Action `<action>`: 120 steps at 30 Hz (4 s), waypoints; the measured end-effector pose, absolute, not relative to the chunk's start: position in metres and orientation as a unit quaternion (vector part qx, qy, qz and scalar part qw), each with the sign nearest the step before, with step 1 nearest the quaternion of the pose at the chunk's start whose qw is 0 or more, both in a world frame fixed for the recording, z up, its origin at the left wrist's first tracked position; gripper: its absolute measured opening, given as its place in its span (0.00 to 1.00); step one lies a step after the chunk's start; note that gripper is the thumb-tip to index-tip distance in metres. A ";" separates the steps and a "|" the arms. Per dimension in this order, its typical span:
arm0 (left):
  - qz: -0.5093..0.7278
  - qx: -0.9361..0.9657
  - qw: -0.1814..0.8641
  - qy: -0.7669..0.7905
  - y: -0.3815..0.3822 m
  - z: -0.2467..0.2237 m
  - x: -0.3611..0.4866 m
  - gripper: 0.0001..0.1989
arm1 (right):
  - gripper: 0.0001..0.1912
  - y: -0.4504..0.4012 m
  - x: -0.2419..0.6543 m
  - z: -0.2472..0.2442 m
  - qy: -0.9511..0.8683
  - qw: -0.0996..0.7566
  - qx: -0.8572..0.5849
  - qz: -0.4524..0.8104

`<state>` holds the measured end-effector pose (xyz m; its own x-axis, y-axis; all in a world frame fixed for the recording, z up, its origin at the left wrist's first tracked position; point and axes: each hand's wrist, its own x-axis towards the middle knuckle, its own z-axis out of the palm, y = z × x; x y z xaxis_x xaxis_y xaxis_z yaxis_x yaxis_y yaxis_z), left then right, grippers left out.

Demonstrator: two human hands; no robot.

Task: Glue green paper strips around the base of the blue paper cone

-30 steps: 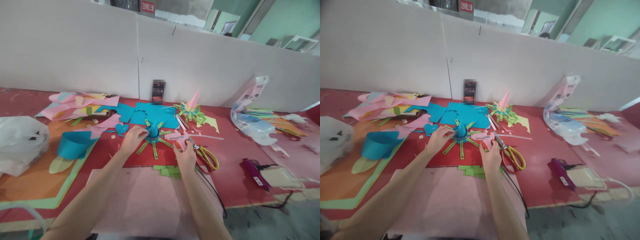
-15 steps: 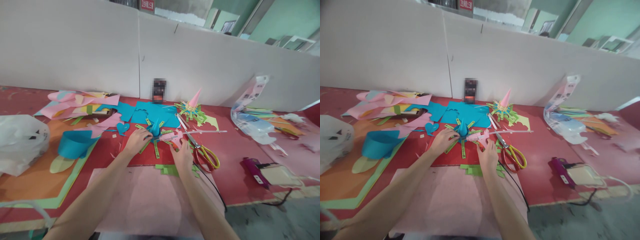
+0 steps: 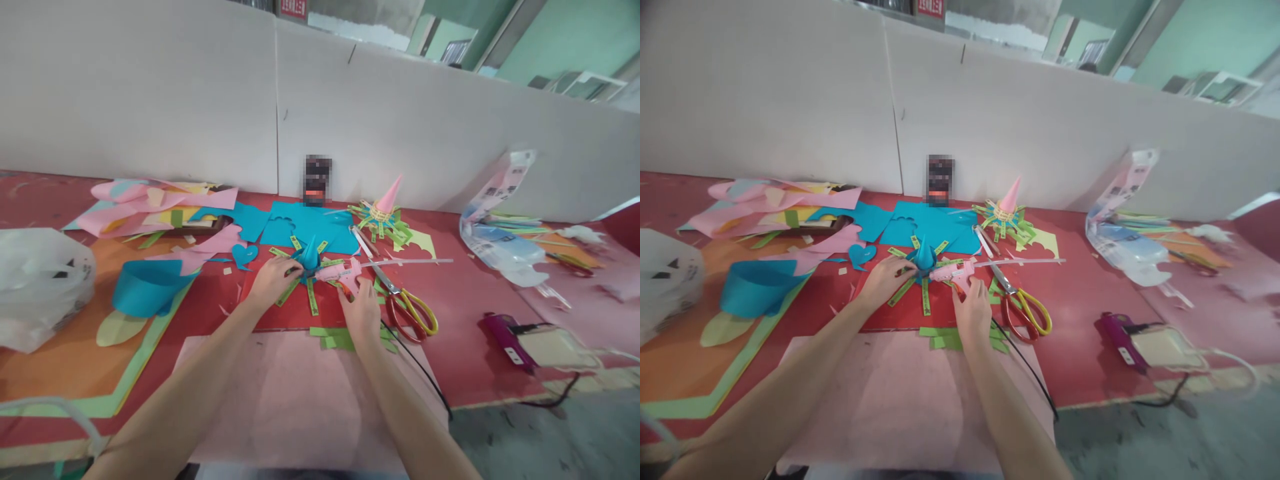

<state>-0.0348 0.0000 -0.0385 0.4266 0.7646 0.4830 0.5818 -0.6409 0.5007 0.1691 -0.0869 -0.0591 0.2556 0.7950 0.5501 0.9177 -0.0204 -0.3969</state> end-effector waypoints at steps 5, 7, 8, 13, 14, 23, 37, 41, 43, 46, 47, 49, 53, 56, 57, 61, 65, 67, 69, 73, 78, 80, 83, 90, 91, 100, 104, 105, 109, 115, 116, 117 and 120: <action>0.351 0.823 0.146 0.423 -0.002 -0.038 -0.035 0.06 | 0.14 -0.086 0.169 -0.060 -0.608 0.349 -0.707 -0.095; 0.349 0.819 0.153 0.428 -0.002 -0.038 -0.035 0.06 | 0.15 -0.086 0.169 -0.060 -0.610 0.346 -0.706 -0.096; 0.348 0.818 0.156 0.430 -0.002 -0.038 -0.035 0.06 | 0.15 -0.087 0.169 -0.060 -0.611 0.345 -0.706 -0.096; 0.350 0.814 0.165 0.433 -0.003 -0.037 -0.034 0.06 | 0.15 -0.088 0.168 -0.058 -0.611 0.344 -0.707 -0.092; 0.350 0.814 0.166 0.433 -0.003 -0.037 -0.034 0.07 | 0.15 -0.088 0.168 -0.057 -0.612 0.343 -0.707 -0.091; 0.354 0.813 0.169 0.431 -0.001 -0.038 -0.035 0.07 | 0.13 -0.088 0.168 -0.056 -0.613 0.328 -0.714 -0.078; 0.352 0.817 0.169 0.425 -0.002 -0.037 -0.035 0.07 | 0.12 -0.089 0.169 -0.055 -0.622 0.337 -0.704 -0.067; 0.352 0.817 0.171 0.424 -0.002 -0.037 -0.035 0.07 | 0.12 -0.089 0.169 -0.055 -0.623 0.339 -0.701 -0.068; 0.353 0.816 0.172 0.424 -0.001 -0.037 -0.035 0.07 | 0.12 -0.089 0.170 -0.055 -0.624 0.341 -0.699 -0.069; 0.352 0.816 0.172 0.426 -0.001 -0.037 -0.035 0.07 | 0.12 -0.090 0.170 -0.055 -0.623 0.340 -0.701 -0.068; 0.351 0.816 0.171 0.426 -0.001 -0.037 -0.035 0.07 | 0.12 -0.090 0.170 -0.055 -0.623 0.339 -0.702 -0.067; 0.351 0.817 0.172 0.424 -0.001 -0.038 -0.036 0.07 | 0.11 -0.090 0.170 -0.055 -0.623 0.338 -0.702 -0.068; 0.349 0.817 0.176 0.424 -0.001 -0.038 -0.036 0.07 | 0.11 -0.091 0.169 -0.054 -0.622 0.336 -0.704 -0.066; 0.349 0.817 0.175 0.425 -0.001 -0.038 -0.036 0.07 | 0.11 -0.092 0.169 -0.053 -0.615 0.333 -0.711 -0.065; 0.349 0.818 0.175 0.423 -0.001 -0.039 -0.036 0.07 | 0.11 -0.092 0.169 -0.053 -0.615 0.333 -0.712 -0.066; 0.353 0.818 0.172 0.420 0.000 -0.041 -0.036 0.07 | 0.11 -0.092 0.169 -0.052 -0.613 0.335 -0.712 -0.070; 0.348 0.821 0.166 0.420 0.001 -0.042 -0.037 0.07 | 0.11 -0.093 0.169 -0.052 -0.611 0.337 -0.713 -0.076; 0.344 0.823 0.164 0.422 0.001 -0.041 -0.037 0.07 | 0.11 -0.093 0.169 -0.052 -0.611 0.335 -0.714 -0.077; 0.343 0.822 0.166 0.422 0.001 -0.040 -0.037 0.07 | 0.11 -0.093 0.170 -0.051 -0.607 0.331 -0.718 -0.079; 0.344 0.824 0.173 0.416 -0.001 -0.037 -0.037 0.07 | 0.11 -0.094 0.169 -0.050 -0.600 0.325 -0.727 -0.077; 0.340 0.827 0.171 0.414 -0.001 -0.036 -0.037 0.07 | 0.11 -0.094 0.168 -0.049 -0.588 0.319 -0.740 -0.075; 0.340 0.828 0.171 0.413 -0.001 -0.036 -0.037 0.07 | 0.12 -0.094 0.168 -0.050 -0.583 0.319 -0.743 -0.078; 0.339 0.826 0.173 0.416 -0.001 -0.036 -0.037 0.07 | 0.13 -0.093 0.168 -0.051 -0.579 0.321 -0.745 -0.086; 0.328 0.830 0.154 0.423 -0.008 -0.030 -0.035 0.09 | 0.13 -0.093 0.168 -0.050 -0.574 0.320 -0.750 -0.076; 0.328 0.832 0.151 0.420 -0.008 -0.030 -0.034 0.09 | 0.13 -0.093 0.168 -0.051 -0.576 0.321 -0.749 -0.074; 0.329 0.824 0.172 0.428 -0.004 -0.035 -0.033 0.08 | 0.12 -0.094 0.169 -0.053 -0.575 0.321 -0.749 -0.071; 0.331 0.825 0.174 0.424 -0.004 -0.034 -0.033 0.08 | 0.13 -0.094 0.169 -0.052 -0.575 0.324 -0.748 -0.066; 0.331 0.826 0.174 0.422 -0.005 -0.034 -0.033 0.08 | 0.13 -0.094 0.169 -0.052 -0.575 0.324 -0.748 -0.065; 0.330 0.831 0.167 0.416 -0.004 -0.034 -0.033 0.08 | 0.14 -0.095 0.168 -0.050 -0.568 0.326 -0.754 -0.058; 0.333 0.846 0.130 0.395 -0.004 -0.035 -0.032 0.08 | 0.18 -0.095 0.170 -0.045 -0.531 0.326 -0.781 -0.047; 0.337 0.849 0.119 0.389 -0.005 -0.035 -0.032 0.09 | 0.18 -0.095 0.171 -0.044 -0.524 0.324 -0.787 -0.042; 0.340 0.852 0.109 0.383 -0.005 -0.035 -0.031 0.09 | 0.18 -0.095 0.172 -0.044 -0.518 0.324 -0.791 -0.038; 0.335 0.857 0.081 0.382 -0.009 -0.034 -0.029 0.10 | 0.18 -0.095 0.174 -0.045 -0.522 0.328 -0.786 -0.035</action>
